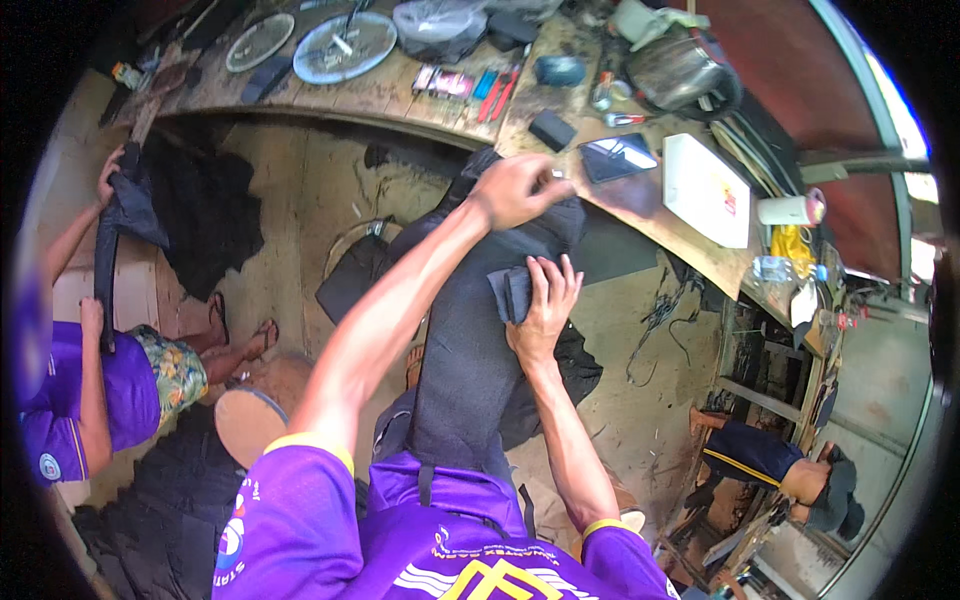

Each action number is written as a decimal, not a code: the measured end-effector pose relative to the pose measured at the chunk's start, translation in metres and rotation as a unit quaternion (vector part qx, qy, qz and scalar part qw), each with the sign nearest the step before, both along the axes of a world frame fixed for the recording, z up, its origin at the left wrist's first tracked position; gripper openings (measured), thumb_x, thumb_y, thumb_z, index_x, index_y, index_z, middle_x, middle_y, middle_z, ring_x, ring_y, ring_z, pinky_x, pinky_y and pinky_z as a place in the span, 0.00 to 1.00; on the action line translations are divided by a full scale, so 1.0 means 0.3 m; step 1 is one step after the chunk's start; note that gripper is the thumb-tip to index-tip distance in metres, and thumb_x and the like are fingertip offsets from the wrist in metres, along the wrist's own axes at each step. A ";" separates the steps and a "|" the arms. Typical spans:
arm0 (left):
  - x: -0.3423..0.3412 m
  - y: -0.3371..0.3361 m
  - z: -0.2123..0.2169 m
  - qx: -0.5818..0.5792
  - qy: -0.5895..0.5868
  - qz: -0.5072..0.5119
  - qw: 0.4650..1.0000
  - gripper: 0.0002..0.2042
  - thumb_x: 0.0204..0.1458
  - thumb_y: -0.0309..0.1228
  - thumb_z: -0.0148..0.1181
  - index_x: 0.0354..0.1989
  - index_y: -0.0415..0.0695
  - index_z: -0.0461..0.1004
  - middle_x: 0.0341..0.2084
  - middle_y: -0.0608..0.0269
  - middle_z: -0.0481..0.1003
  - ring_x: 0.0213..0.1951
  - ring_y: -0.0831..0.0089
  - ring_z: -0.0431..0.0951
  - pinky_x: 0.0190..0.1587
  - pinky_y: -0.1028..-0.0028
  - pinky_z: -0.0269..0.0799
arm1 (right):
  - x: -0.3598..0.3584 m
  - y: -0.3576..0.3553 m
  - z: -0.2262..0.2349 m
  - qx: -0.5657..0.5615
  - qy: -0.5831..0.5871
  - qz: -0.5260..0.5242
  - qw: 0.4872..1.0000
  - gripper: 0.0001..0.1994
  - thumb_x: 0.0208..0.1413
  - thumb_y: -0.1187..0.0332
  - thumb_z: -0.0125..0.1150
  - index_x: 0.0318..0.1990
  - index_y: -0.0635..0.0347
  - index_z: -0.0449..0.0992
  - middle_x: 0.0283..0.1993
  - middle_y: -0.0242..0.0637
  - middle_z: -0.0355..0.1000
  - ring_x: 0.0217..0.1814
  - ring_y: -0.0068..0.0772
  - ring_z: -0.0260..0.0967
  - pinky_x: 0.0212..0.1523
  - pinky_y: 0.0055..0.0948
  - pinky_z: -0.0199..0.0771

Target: The person irons a black garment on a wooden board using a handheld iron. They repeatedly smooth the fabric, flip the garment, and continue ironing different sections. Another person in a purple shirt is visible nearby, also handling fabric.

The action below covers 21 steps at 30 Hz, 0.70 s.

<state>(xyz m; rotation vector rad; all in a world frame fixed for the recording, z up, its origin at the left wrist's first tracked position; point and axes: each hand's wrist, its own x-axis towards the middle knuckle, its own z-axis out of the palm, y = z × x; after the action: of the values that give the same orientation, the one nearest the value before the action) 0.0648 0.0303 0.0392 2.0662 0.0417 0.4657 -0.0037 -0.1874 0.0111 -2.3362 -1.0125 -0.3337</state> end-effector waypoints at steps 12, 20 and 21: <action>-1.663 -0.662 -0.273 -0.210 0.374 0.020 0.903 0.28 0.56 0.42 0.75 0.59 0.36 0.78 0.50 0.45 0.84 0.54 0.55 0.84 0.60 0.60 0.77 | -0.394 -0.215 -0.070 0.023 0.090 -0.003 0.996 0.38 0.44 0.74 0.74 0.68 0.56 0.72 0.70 0.42 0.68 0.78 0.59 0.55 0.77 0.56 0.56; -1.342 -0.377 -0.419 0.166 0.524 -0.189 0.813 0.30 0.44 0.43 0.78 0.56 0.43 0.80 0.46 0.42 0.84 0.49 0.45 0.84 0.53 0.53 0.82 | -0.342 -0.208 0.011 0.067 0.079 0.038 0.994 0.43 0.33 0.82 0.69 0.67 0.52 0.73 0.68 0.41 0.67 0.78 0.57 0.56 0.76 0.55 0.56; -1.260 -0.301 -0.365 0.216 0.473 -0.192 0.833 0.31 0.43 0.42 0.79 0.57 0.43 0.79 0.47 0.42 0.83 0.51 0.46 0.84 0.54 0.52 0.81 | -0.336 -0.199 0.022 0.076 0.033 -0.002 0.997 0.45 0.31 0.84 0.67 0.67 0.53 0.72 0.66 0.43 0.66 0.77 0.56 0.57 0.76 0.54 0.56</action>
<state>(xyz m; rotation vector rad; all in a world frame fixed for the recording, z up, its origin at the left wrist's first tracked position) -0.3132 -0.0599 -0.0703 2.4686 0.1125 -0.9042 -0.1044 -0.2472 0.0178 -2.1976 -0.9191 -0.3205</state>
